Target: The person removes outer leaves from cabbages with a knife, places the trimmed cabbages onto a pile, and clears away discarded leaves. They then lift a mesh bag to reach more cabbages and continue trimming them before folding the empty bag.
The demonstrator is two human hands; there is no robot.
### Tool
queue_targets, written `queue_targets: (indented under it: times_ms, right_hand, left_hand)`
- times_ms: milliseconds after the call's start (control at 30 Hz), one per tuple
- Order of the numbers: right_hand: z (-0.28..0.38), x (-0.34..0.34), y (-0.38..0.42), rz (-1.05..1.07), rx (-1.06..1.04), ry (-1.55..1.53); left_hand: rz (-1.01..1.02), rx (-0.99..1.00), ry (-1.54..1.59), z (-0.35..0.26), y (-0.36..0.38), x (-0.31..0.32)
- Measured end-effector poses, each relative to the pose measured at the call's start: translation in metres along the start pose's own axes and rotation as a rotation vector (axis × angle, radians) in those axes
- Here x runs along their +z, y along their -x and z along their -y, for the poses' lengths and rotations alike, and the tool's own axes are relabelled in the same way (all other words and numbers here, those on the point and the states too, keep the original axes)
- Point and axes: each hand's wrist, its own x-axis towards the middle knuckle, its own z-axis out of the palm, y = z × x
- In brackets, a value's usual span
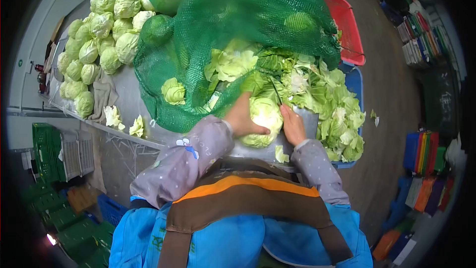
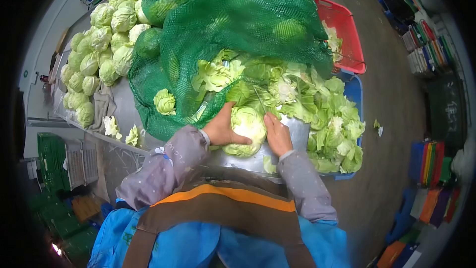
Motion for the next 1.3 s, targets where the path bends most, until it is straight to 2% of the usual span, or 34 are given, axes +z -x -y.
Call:
queue_targets:
  times_ms: [33, 100, 133, 233, 267, 300, 367, 400, 433, 500, 533, 567, 633, 700, 767, 833, 867, 900, 967, 1000, 1033, 1067, 1100, 1133, 1167, 1200, 1233, 1300]
  right_hand:
    - [0.027, -0.015, 0.001, 0.01, 0.006, -0.007]
    - [0.071, -0.048, 0.002, 0.203, 0.16, 0.003]
    - [0.069, -0.052, 0.005, 0.215, 0.07, 0.057]
    - [0.048, -0.037, 0.002, 0.219, 0.103, 0.068]
    - [0.03, -0.025, -0.001, 0.159, 0.129, -0.08]
    - [0.021, -0.017, -0.002, 0.155, 0.121, -0.077]
    - [0.014, -0.007, -0.004, 0.175, 0.499, -0.172]
    - [0.03, -0.016, -0.004, 0.11, 0.289, -0.087]
    - [0.049, -0.029, -0.006, 0.109, 0.295, -0.091]
    - [0.076, -0.048, -0.019, 0.105, 0.089, 0.121]
    - [0.061, -0.043, -0.029, 0.08, -0.004, 0.179]
    - [0.056, -0.042, -0.039, 0.179, 0.068, 0.264]
    - [0.034, -0.024, -0.051, 0.117, -0.054, 0.366]
    - [-0.009, 0.006, -0.052, 0.058, 0.012, 0.301]
    - [-0.012, 0.01, -0.057, 0.006, 0.068, 0.233]
    - [0.014, -0.006, -0.034, -0.17, 0.264, 0.013]
    - [0.027, -0.019, -0.021, -0.177, 0.387, -0.088]
    - [0.043, -0.029, -0.007, -0.168, 0.379, -0.087]
    - [0.069, -0.041, 0.018, 0.117, 0.451, -0.299]
    - [0.065, -0.034, 0.021, 0.113, 0.456, -0.302]
    - [0.056, -0.022, 0.023, 0.132, 0.295, -0.295]
    - [0.051, -0.016, 0.026, 0.151, 0.134, -0.287]
    - [0.05, -0.015, 0.024, 0.156, 0.142, -0.29]
    - [0.052, -0.016, 0.014, 0.203, 0.055, -0.255]
    - [0.055, -0.021, 0.004, 0.242, -0.042, -0.215]
    - [0.069, -0.036, 0.001, 0.322, -0.045, 0.038]
    - [0.077, -0.046, 0.0, 0.308, -0.062, 0.042]
    - [0.08, -0.057, 0.013, 0.363, 0.033, -0.009]
  left_hand:
    - [0.004, -0.013, 0.002, -0.001, 0.001, -0.003]
    - [0.049, -0.099, 0.105, -0.003, -0.001, -0.008]
    - [0.052, -0.106, 0.112, -0.003, -0.003, -0.008]
    - [0.051, -0.146, 0.125, -0.003, -0.003, -0.007]
    - [0.047, -0.176, 0.144, -0.008, -0.002, -0.007]
    - [0.041, -0.17, 0.144, -0.009, -0.001, -0.005]
    - [-0.006, -0.086, 0.085, -0.007, 0.001, 0.0]
    - [-0.049, -0.047, 0.08, -0.004, 0.001, 0.001]
    - [-0.042, -0.05, 0.076, -0.003, 0.003, 0.003]
    - [-0.086, -0.071, 0.056, -0.003, 0.006, 0.01]
    - [-0.076, -0.078, 0.057, -0.002, 0.011, 0.016]
    - [-0.13, -0.029, 0.063, -0.001, 0.014, 0.022]
    - [-0.194, 0.033, 0.064, 0.0, 0.021, 0.029]
    - [-0.311, 0.088, 0.036, 0.005, 0.031, 0.039]
    - [-0.383, 0.076, 0.061, 0.013, 0.032, 0.051]
    - [-0.39, -0.191, 0.651, 0.02, 0.034, 0.059]
    - [-0.407, -0.236, 0.657, 0.024, 0.034, 0.06]
    - [-0.417, -0.238, 0.662, 0.022, 0.038, 0.053]
    - [-0.259, -0.441, 0.574, 0.011, 0.053, 0.033]
    - [-0.205, -0.409, 0.317, 0.01, 0.058, 0.024]
    - [-0.202, -0.407, 0.312, -0.002, 0.06, 0.012]
    - [-0.301, -0.139, -0.213, -0.017, 0.062, -0.002]
    - [-0.379, 0.136, -0.729, -0.024, 0.061, -0.012]
    - [-0.287, 0.42, -0.695, -0.013, 0.04, -0.023]
    - [-0.293, 0.423, -0.698, -0.008, 0.035, -0.018]
    - [-0.083, 0.193, -0.398, -0.007, 0.026, -0.014]
    - [0.122, -0.029, -0.098, -0.004, 0.014, -0.012]
    - [0.052, -0.078, -0.057, 0.004, 0.01, -0.002]
